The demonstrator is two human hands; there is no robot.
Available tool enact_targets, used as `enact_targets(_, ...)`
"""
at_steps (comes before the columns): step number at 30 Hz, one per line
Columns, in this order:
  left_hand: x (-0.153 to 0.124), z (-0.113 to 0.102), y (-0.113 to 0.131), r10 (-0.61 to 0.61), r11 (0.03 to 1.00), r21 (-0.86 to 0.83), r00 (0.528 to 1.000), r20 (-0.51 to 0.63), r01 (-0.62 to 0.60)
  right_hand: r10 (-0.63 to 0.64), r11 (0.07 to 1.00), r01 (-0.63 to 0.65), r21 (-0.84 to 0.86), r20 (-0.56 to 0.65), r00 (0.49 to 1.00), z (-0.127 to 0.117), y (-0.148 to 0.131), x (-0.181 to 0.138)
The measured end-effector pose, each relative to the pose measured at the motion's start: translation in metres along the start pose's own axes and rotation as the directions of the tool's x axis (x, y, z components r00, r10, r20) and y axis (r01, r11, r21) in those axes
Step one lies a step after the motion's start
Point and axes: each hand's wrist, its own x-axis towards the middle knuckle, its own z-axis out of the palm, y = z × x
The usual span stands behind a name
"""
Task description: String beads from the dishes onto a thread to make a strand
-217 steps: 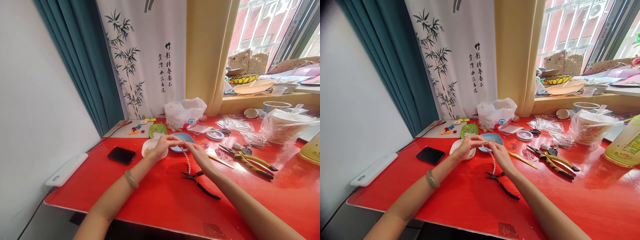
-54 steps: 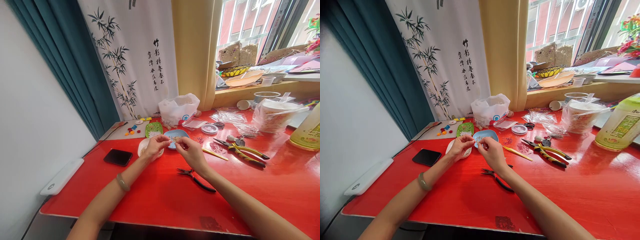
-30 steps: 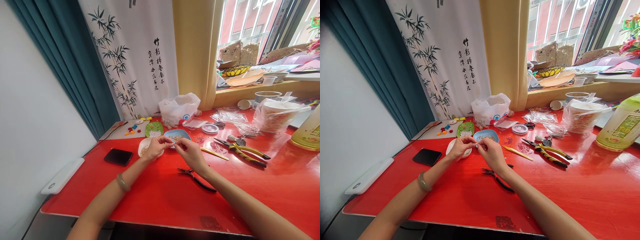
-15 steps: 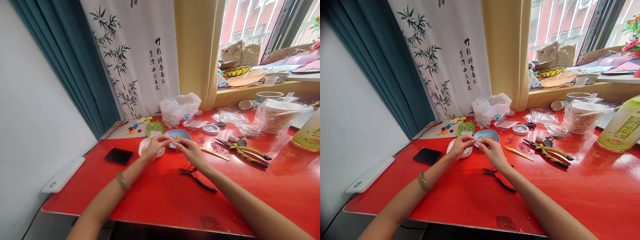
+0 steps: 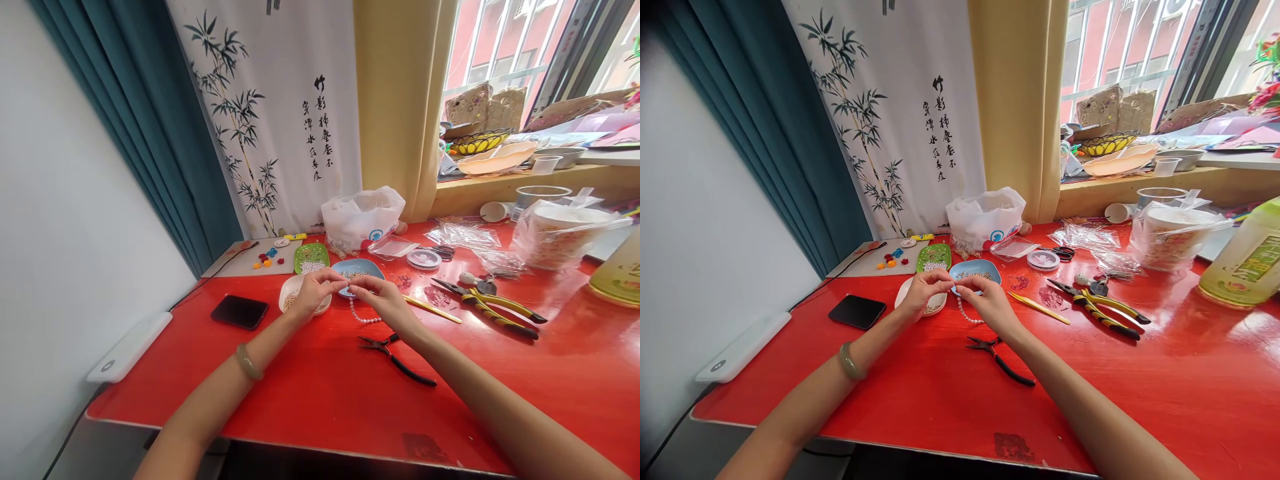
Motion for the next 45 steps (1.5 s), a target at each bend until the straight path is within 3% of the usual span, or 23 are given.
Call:
enact_targets(4,-0.001,0.001,0.001,0.005,1.000,0.005,1.000,0.013,-0.005,0.068,0.998,-0.068,-0.005,0.101,0.993,0.001,-0.001,0.000)
enact_targets(14,0.000,-0.001,-0.004,-0.064,0.998,-0.019,0.998,0.007,0.064,0.200,0.970,-0.219,0.102,0.169,0.965,0.000,-0.009,-0.002)
enact_targets(21,0.006,-0.008,-0.004,-0.028,0.995,0.099,1.000,-0.012,0.029,0.243,0.934,-0.278,0.222,0.171,0.955,-0.002,-0.010,0.000)
enact_targets(27,0.020,-0.033,-0.004,-0.078,0.988,0.138,0.997,0.005,0.076,0.271,0.923,-0.293,0.251,0.119,0.955,-0.001,-0.003,0.002)
enact_targets(35,0.025,-0.080,-0.014,-0.306,0.772,0.623,0.932,0.194,0.124,0.290,0.921,-0.308,0.238,0.110,0.951,-0.002,-0.005,0.002)
enact_targets(40,0.025,-0.097,-0.034,-0.316,0.666,0.724,0.947,0.059,0.177,0.294,0.926,-0.313,0.210,0.118,0.949,0.000,-0.008,0.001)
enact_targets(45,0.026,-0.096,-0.049,-0.312,0.599,0.771,0.950,-0.024,0.216,0.296,0.933,-0.313,0.180,0.112,0.949,0.001,-0.008,0.000)
